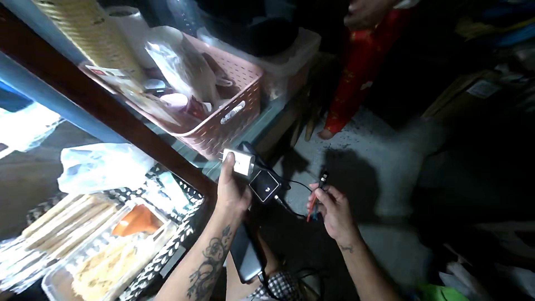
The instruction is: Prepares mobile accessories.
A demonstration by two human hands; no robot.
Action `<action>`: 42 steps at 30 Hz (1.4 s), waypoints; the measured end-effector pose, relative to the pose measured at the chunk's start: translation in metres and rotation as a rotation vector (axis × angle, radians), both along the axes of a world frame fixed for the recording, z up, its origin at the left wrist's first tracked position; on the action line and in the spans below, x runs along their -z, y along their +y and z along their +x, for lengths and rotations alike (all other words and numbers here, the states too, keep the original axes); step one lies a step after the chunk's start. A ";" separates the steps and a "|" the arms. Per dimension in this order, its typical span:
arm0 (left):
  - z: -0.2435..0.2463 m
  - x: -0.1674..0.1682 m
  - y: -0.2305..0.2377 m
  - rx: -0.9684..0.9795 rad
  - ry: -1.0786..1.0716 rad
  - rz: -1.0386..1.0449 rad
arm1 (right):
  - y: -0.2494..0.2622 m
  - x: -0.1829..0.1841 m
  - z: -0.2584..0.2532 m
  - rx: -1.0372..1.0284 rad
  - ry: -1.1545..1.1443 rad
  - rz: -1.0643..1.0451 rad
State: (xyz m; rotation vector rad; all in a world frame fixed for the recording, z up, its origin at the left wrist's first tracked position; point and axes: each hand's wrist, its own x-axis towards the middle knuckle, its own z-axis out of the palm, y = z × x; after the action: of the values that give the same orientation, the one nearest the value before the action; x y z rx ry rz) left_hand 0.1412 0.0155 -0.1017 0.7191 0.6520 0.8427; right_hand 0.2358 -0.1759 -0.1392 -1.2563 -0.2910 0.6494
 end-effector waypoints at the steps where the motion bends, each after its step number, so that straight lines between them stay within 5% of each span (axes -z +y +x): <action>1: 0.000 0.006 -0.001 -0.010 0.039 -0.020 | -0.001 -0.002 0.000 0.012 -0.100 -0.028; 17: 0.006 0.015 -0.004 0.011 0.149 -0.100 | -0.001 -0.015 0.004 0.075 -0.218 -0.019; 23: 0.004 0.017 -0.004 0.028 0.154 -0.095 | 0.002 -0.024 0.013 0.085 -0.019 0.072; 32: 0.055 -0.006 -0.010 0.094 0.237 -0.167 | 0.020 -0.056 0.097 0.348 -0.173 -0.155; 42: 0.092 -0.017 -0.019 0.086 0.151 -0.199 | 0.023 -0.045 0.161 0.517 -0.201 -0.067</action>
State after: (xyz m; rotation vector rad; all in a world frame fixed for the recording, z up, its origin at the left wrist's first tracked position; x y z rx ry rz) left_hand 0.2337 -0.0032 -0.0842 0.6293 0.8218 0.6382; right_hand 0.3965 -0.1533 -0.0938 -1.3926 -0.0996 0.0900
